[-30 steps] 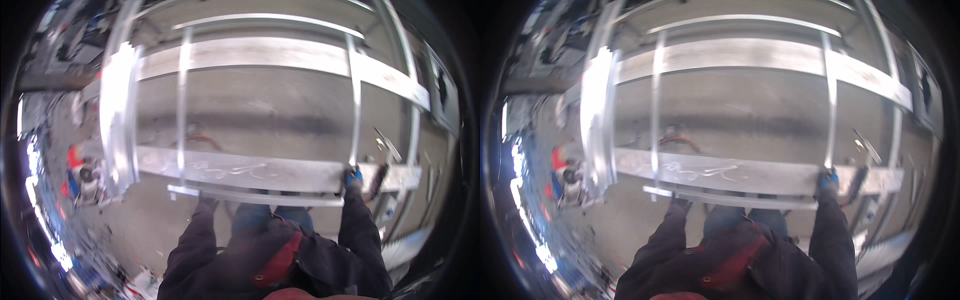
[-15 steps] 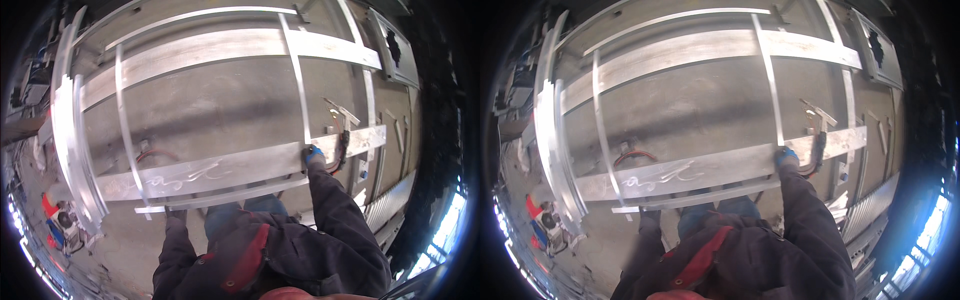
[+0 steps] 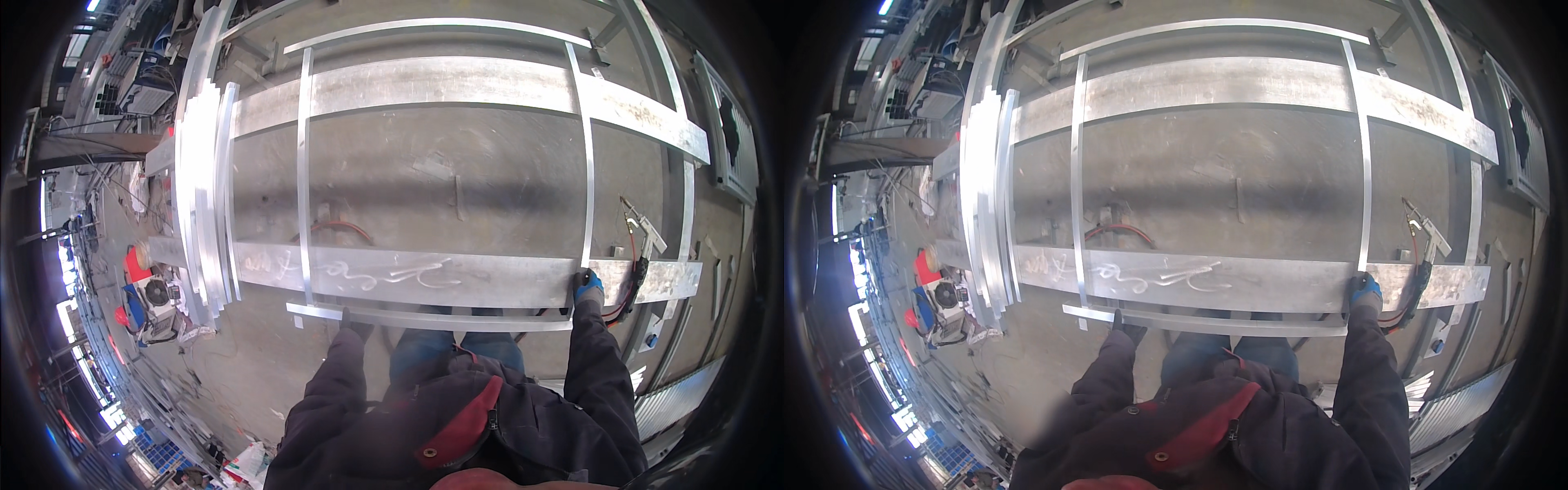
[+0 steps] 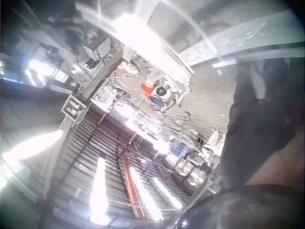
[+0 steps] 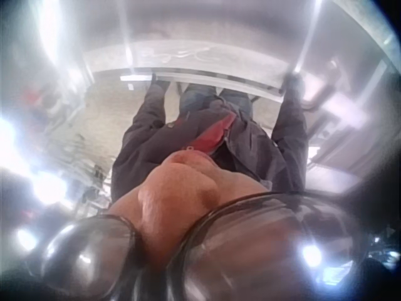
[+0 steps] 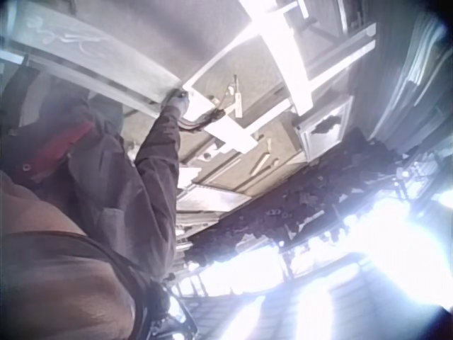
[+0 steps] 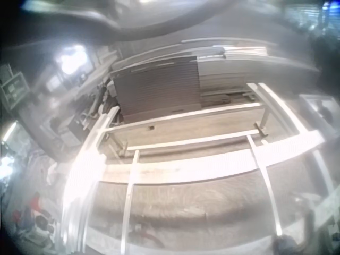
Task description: The person uses a pneumatic rivet gun to fasten metal bars into a rectangular frame, then places additional bars across the frame to form a grid. The person repeatedly positions and secures the bars, adjusting their placement as needed.
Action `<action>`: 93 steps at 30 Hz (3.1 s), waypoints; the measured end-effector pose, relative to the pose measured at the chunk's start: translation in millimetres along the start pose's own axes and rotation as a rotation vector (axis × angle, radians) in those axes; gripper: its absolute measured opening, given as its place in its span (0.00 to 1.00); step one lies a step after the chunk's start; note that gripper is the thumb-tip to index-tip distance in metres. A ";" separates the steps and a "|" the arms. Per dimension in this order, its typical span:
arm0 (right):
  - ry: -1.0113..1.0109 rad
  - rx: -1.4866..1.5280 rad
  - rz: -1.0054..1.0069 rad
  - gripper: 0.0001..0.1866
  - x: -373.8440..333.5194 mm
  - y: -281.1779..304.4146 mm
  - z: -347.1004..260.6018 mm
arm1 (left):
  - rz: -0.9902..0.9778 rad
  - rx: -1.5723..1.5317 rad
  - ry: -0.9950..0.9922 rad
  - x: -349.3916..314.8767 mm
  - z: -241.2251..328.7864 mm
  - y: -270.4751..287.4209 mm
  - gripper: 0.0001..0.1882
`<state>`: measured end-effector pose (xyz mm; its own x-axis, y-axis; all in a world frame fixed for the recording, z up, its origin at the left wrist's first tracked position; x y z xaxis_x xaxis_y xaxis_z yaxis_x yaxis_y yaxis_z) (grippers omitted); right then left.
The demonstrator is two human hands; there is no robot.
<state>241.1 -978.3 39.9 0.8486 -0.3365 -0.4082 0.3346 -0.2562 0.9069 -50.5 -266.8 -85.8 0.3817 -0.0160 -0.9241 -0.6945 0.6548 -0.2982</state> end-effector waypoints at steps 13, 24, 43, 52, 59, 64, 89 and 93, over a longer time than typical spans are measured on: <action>0.001 -0.024 0.035 0.35 -7.1 3.3 -9.1 | 0.246 -0.344 0.115 -10.8 -10.8 10.9 0.33; -0.012 0.003 -0.045 0.35 -12.3 -1.1 -6.4 | 0.109 -0.639 0.164 1.3 -14.5 8.0 0.34; 0.005 -0.009 -0.005 0.34 -6.1 -3.7 -3.0 | 0.301 -0.421 0.048 -39.8 16.8 -28.6 0.34; 0.005 -0.068 -0.038 0.37 -7.2 -0.3 -9.4 | 0.227 -0.708 0.048 -9.6 6.0 -7.3 0.40; -0.017 -0.083 -0.043 0.38 -3.2 -2.1 -9.7 | 0.261 -0.488 0.073 -16.5 5.3 4.6 0.43; 0.029 -0.067 -0.032 0.39 -3.3 -3.2 -7.2 | 0.381 -0.376 0.027 -29.2 18.2 19.8 0.45; -0.277 0.779 0.182 0.25 -126.7 -1.7 63.1 | 0.201 -0.655 -0.240 -73.3 102.4 88.9 0.43; -0.262 1.009 0.233 0.15 -199.8 -6.2 105.8 | 0.122 -0.655 -0.230 -109.9 77.2 78.9 0.43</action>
<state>26.2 -1005.4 104.7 0.6930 -0.6278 -0.3545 -0.4205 -0.7513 0.5087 -100.1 -155.1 10.7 0.3468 0.2365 -0.9076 -0.9373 0.0506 -0.3450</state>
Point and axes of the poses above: each hand's wrist, its own x-axis towards the middle knuckle, its own y-axis out of the back of the hand, z = x × y, the point moved 8 cm from there along x, towards the middle knuckle, and after that the axes turned 8 degrees about y, right-handed, at the moved point
